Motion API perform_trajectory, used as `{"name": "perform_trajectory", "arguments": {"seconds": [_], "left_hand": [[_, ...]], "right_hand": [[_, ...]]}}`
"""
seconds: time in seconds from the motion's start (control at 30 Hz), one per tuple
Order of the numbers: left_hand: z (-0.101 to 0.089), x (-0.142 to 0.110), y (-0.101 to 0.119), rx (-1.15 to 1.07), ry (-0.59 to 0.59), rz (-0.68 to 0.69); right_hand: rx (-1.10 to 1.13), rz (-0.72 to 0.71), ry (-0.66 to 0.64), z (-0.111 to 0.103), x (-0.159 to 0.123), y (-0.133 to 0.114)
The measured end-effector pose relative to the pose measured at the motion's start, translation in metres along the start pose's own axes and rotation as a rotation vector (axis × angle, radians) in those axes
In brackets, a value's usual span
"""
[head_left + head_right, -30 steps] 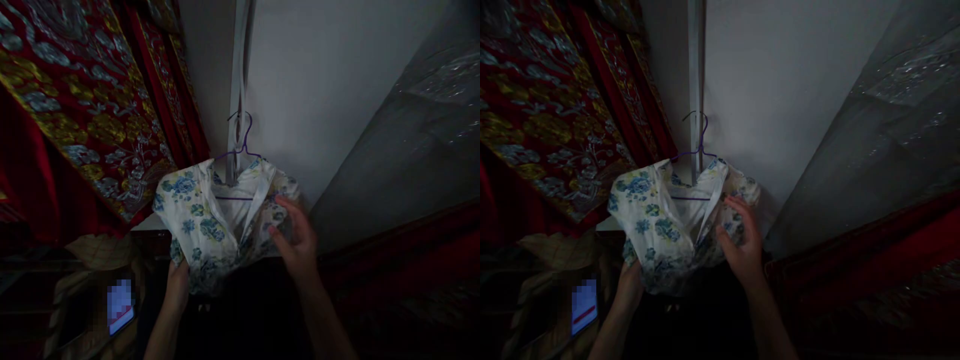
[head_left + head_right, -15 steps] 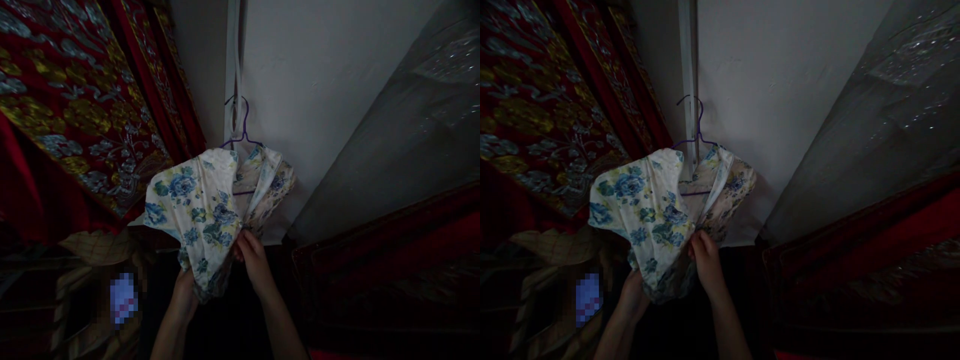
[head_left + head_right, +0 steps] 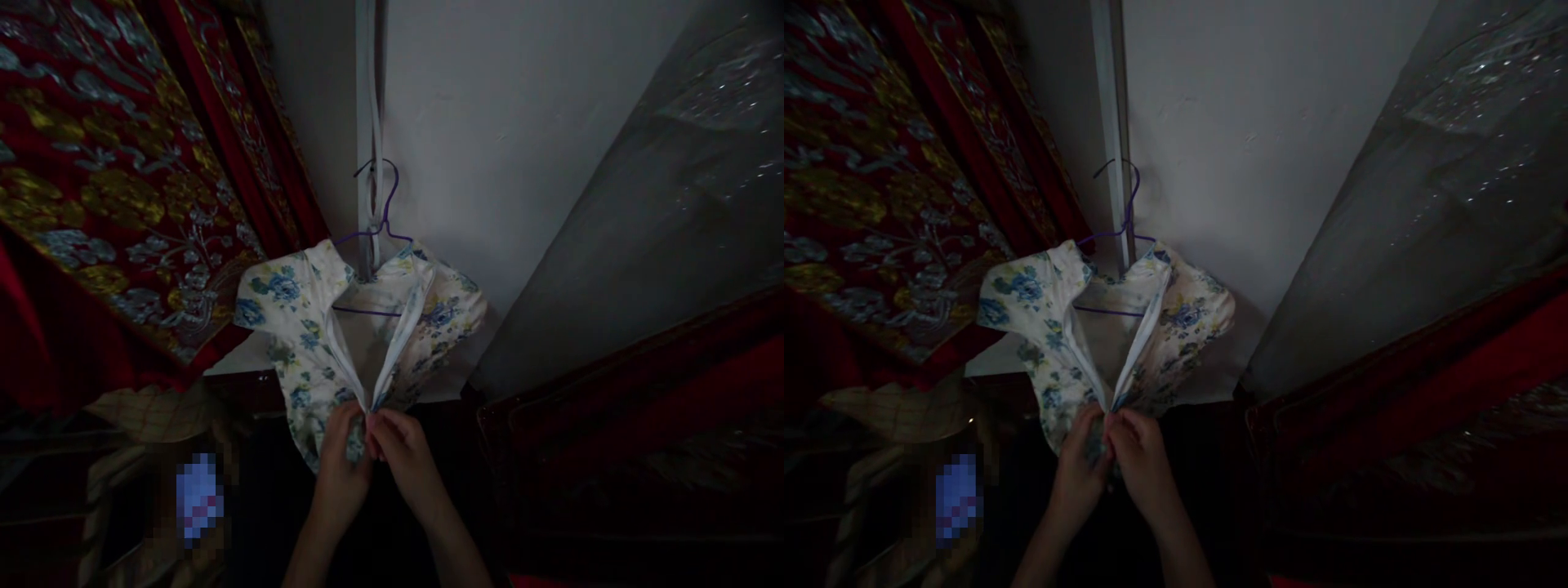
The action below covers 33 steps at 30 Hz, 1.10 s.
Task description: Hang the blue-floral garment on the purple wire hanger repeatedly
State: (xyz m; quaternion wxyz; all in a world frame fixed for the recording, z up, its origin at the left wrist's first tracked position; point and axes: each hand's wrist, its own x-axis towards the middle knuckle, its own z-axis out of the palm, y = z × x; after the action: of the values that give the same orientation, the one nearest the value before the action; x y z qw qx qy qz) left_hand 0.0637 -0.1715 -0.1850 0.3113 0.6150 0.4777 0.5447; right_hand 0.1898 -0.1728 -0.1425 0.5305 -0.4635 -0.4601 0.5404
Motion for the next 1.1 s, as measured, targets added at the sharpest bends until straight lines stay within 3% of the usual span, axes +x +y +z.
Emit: {"name": "perform_trajectory", "arguments": {"seconds": [0.1, 0.2, 0.3, 0.4, 0.53, 0.6, 0.67, 0.73, 0.8, 0.9, 1.0, 1.1], "left_hand": [[0.014, 0.002, 0.011, -0.057, -0.124, -0.032], [0.017, 0.002, 0.014, -0.031, -0.126, -0.005], [0.024, -0.003, 0.010, 0.011, -0.120, 0.022], [0.037, -0.012, 0.002, 0.035, -0.084, 0.027], [0.049, -0.019, -0.006, 0.051, -0.104, 0.036], [0.047, -0.016, -0.004, 0.052, -0.157, 0.043], [0.040, -0.006, 0.003, 0.042, -0.219, 0.059], [0.028, 0.013, 0.020, 0.026, -0.232, 0.094], [0.015, 0.040, 0.045, 0.015, -0.153, 0.178], [0.001, 0.091, 0.095, 0.031, -0.007, 0.441], [0.000, 0.136, 0.138, 0.121, -0.069, 0.625], [0.005, 0.157, 0.159, 0.228, -0.126, 0.744]], "right_hand": [[-0.014, 0.027, -0.014, 0.000, -0.008, -0.002], [0.013, 0.083, -0.005, -0.008, -0.014, -0.004], [0.067, 0.096, 0.056, -0.018, -0.003, -0.018], [0.133, -0.027, 0.157, -0.025, 0.031, -0.057], [0.182, -0.260, 0.206, -0.026, 0.081, -0.132], [0.172, -0.321, 0.187, -0.024, 0.092, -0.157], [0.129, -0.368, 0.154, -0.022, 0.089, -0.164], [0.055, -0.419, 0.142, -0.023, 0.080, -0.158], [-0.020, -0.454, 0.162, -0.026, 0.070, -0.148], [-0.062, -0.476, 0.209, -0.032, 0.061, -0.146], [-0.086, -0.502, 0.168, -0.033, 0.059, -0.155], [-0.152, -0.536, 0.165, -0.030, 0.067, -0.152]]}}
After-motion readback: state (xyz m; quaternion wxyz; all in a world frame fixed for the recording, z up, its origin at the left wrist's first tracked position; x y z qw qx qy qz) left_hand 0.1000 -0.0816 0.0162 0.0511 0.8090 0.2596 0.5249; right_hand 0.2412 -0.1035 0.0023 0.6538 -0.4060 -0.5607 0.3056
